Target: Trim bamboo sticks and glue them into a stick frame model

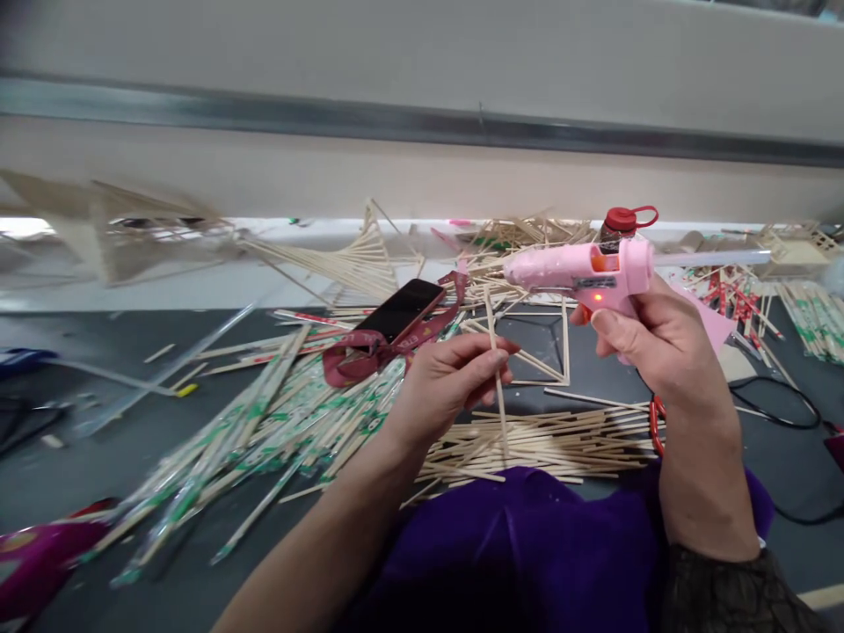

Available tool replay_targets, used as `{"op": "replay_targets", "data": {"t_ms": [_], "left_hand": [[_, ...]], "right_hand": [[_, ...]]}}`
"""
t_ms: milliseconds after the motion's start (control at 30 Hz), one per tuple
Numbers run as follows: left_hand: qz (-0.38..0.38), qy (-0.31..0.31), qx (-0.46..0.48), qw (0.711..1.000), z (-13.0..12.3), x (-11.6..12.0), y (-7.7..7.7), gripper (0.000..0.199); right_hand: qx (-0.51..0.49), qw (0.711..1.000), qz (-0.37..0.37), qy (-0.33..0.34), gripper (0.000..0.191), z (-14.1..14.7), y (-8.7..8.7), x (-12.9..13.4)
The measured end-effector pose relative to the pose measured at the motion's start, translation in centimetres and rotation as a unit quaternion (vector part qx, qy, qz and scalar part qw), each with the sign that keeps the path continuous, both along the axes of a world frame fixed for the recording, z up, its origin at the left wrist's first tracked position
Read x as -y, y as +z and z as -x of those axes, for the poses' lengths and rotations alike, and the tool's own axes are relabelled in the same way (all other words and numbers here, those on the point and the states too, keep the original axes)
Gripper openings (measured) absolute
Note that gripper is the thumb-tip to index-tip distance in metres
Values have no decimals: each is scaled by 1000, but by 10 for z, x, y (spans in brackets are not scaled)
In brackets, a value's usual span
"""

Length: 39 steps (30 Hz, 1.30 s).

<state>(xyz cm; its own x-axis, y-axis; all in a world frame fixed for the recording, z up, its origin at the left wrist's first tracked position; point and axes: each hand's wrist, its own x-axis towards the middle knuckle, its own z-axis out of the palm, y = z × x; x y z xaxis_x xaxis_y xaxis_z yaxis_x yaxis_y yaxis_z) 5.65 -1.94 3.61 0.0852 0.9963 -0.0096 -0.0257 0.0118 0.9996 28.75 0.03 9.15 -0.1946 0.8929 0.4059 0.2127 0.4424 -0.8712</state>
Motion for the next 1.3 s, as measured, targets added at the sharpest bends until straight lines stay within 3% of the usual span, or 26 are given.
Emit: {"op": "replay_targets", "data": {"t_ms": [200, 833, 1300], "left_hand": [[-1, -3, 18, 1000, -1, 0, 2, 26], [6, -1, 1, 1000, -2, 0, 3, 29], [2, 1, 15, 1000, -2, 0, 2, 25]], "right_hand": [[44, 999, -10, -28, 23, 3, -1, 0], [72, 995, -69, -18, 21, 1, -10, -3], [86, 995, -51, -25, 25, -1, -12, -1]]}}
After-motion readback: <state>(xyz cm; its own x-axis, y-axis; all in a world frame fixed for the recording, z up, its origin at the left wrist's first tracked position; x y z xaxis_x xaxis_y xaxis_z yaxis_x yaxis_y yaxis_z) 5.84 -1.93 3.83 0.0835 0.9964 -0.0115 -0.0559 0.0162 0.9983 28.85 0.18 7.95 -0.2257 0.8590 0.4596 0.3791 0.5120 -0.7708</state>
